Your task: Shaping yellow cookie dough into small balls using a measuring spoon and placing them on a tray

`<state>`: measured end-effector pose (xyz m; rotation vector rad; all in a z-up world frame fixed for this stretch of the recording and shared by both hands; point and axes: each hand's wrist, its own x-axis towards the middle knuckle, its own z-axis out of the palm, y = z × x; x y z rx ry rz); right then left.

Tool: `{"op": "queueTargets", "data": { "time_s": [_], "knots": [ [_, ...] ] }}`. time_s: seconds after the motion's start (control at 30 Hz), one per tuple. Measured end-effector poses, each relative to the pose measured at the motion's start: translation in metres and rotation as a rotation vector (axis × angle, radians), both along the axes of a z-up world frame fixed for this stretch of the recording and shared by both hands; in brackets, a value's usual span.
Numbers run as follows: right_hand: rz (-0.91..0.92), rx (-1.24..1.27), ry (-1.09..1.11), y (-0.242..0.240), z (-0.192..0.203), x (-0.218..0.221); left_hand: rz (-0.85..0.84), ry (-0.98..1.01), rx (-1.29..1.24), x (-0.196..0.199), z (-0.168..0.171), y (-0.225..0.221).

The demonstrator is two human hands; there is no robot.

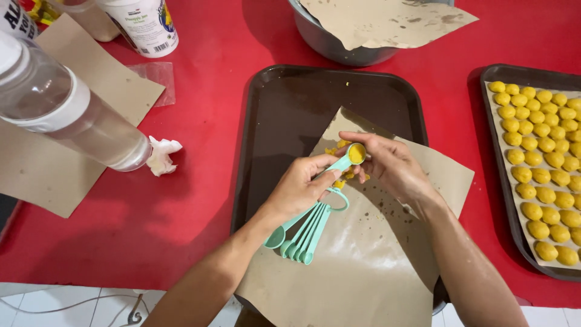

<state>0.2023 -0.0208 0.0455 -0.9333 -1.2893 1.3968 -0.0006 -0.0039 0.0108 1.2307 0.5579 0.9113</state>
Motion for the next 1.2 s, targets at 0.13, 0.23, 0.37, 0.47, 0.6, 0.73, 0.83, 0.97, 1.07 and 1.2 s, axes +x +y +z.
{"op": "queueTargets", "data": {
  "time_s": [0.13, 0.23, 0.37, 0.47, 0.6, 0.73, 0.83, 0.97, 1.07, 1.2],
  "knots": [
    [0.030, 0.044, -0.006, 0.002, -0.008, 0.005, 0.001, -0.033, -0.041, 0.001, 0.001, 0.000],
    [0.052, 0.045, 0.027, 0.001, -0.006, 0.003, 0.009, -0.026, -0.022, 0.000, 0.005, -0.002],
    [0.027, 0.049, -0.017, -0.002, 0.001, -0.002, 0.022, 0.066, 0.103, -0.006, 0.026, -0.007],
    [-0.017, 0.059, -0.069, 0.002, -0.008, 0.000, 0.048, 0.173, 0.229, -0.007, 0.022, -0.010],
    [-0.040, 0.043, -0.048, 0.006, -0.018, 0.001, 0.056, 0.190, 0.245, -0.010, 0.020, -0.014],
    [-0.015, 0.013, -0.006, 0.000, -0.004, -0.001, 0.077, 0.172, 0.259, -0.009, 0.027, -0.013],
    [-0.016, 0.042, -0.016, 0.003, -0.014, 0.007, 0.070, 0.197, 0.251, -0.008, 0.018, -0.011],
    [-0.002, 0.067, -0.047, 0.001, -0.005, 0.005, 0.077, 0.248, 0.277, -0.011, 0.024, -0.015],
    [-0.023, 0.078, -0.065, -0.001, -0.005, 0.004, 0.070, 0.244, 0.266, -0.012, 0.027, -0.018],
    [-0.032, 0.143, -0.125, 0.000, -0.010, 0.004, 0.074, 0.278, 0.305, -0.011, 0.022, -0.014]
  ]
}}
